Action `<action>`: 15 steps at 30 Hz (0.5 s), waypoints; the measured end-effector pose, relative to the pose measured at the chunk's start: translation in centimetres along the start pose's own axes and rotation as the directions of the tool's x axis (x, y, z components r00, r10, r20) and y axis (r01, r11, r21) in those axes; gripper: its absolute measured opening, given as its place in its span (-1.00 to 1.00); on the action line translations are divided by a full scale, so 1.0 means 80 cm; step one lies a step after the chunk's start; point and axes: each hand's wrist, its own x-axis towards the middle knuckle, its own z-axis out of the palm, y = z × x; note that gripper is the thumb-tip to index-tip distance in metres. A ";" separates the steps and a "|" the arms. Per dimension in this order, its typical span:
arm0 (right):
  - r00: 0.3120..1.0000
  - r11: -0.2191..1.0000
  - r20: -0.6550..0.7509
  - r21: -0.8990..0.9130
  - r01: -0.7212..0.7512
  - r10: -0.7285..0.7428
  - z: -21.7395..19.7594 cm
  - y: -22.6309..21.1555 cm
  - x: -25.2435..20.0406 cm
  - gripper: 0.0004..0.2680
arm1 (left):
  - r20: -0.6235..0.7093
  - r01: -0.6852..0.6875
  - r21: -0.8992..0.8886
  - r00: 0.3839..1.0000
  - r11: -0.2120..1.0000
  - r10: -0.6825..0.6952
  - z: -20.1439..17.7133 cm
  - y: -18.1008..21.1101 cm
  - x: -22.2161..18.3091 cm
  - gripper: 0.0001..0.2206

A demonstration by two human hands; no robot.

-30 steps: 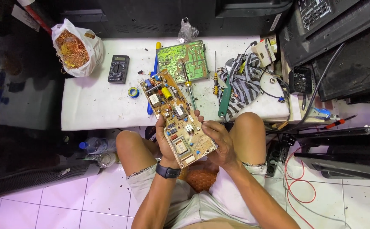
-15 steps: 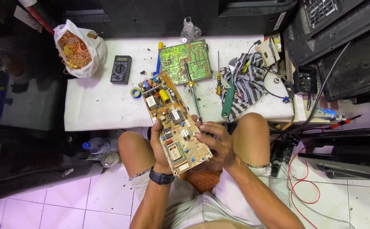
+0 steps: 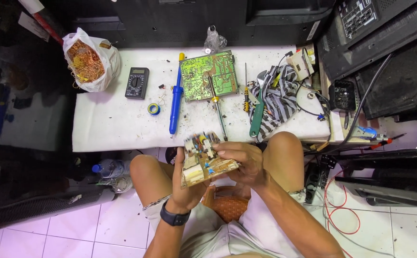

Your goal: The person is desoldering components from a green circuit board using a soldering iron and a desoldering pump on a repair bench.

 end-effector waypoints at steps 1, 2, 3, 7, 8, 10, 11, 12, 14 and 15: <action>1.000 1.000 0.001 0.002 0.004 -0.004 -0.003 0.002 -0.006 -0.81 | 0.002 -0.004 0.000 1.000 1.000 0.004 -0.047 -0.013 0.006 -0.39; 0.999 0.999 0.050 -0.043 -0.015 0.017 -0.005 0.004 -0.011 -0.86 | 0.187 0.184 -0.357 0.975 0.916 -0.123 -0.095 -0.027 0.012 -0.39; 0.994 0.995 0.096 -0.091 -0.034 0.043 -0.008 0.006 -0.017 -0.89 | 0.400 0.400 -0.616 0.901 0.679 -0.168 -0.142 -0.040 0.018 -0.30; 0.974 0.928 0.004 -0.305 -0.215 0.227 0.000 0.020 -0.031 -0.83 | 0.504 0.018 0.635 0.748 0.772 -0.433 -0.077 0.034 -0.016 -0.09; 0.909 0.889 -0.028 -0.197 -0.414 0.417 0.001 0.025 -0.031 -0.80 | 0.567 -0.069 0.579 0.750 0.813 -0.340 -0.092 0.041 -0.013 -0.24; 0.808 0.803 -0.034 -0.085 -0.589 0.589 0.003 0.047 -0.047 -0.77 | 0.626 -0.159 0.513 0.742 0.844 -0.241 -0.135 0.042 0.009 -0.37; 0.733 0.736 -0.067 0.032 -0.676 0.677 0.004 0.065 -0.062 -0.82 | 0.395 -0.188 0.383 0.919 0.904 0.024 -0.164 0.036 0.028 -0.50; 0.647 0.651 -0.085 0.152 -0.743 0.758 0.006 0.083 -0.078 -0.87 | 0.077 -0.263 0.260 0.965 0.929 0.251 -0.192 0.030 0.046 -0.63; 0.579 0.579 -0.052 0.170 -0.798 0.814 0.005 0.079 -0.059 -0.87 | 0.052 -0.310 0.501 0.943 0.808 0.329 -0.152 0.031 0.072 -0.54; 0.503 0.498 -0.025 0.184 -0.847 0.864 0.003 0.077 -0.050 -0.86 | 0.047 -0.312 0.709 0.916 0.632 0.399 -0.131 0.031 0.086 -0.43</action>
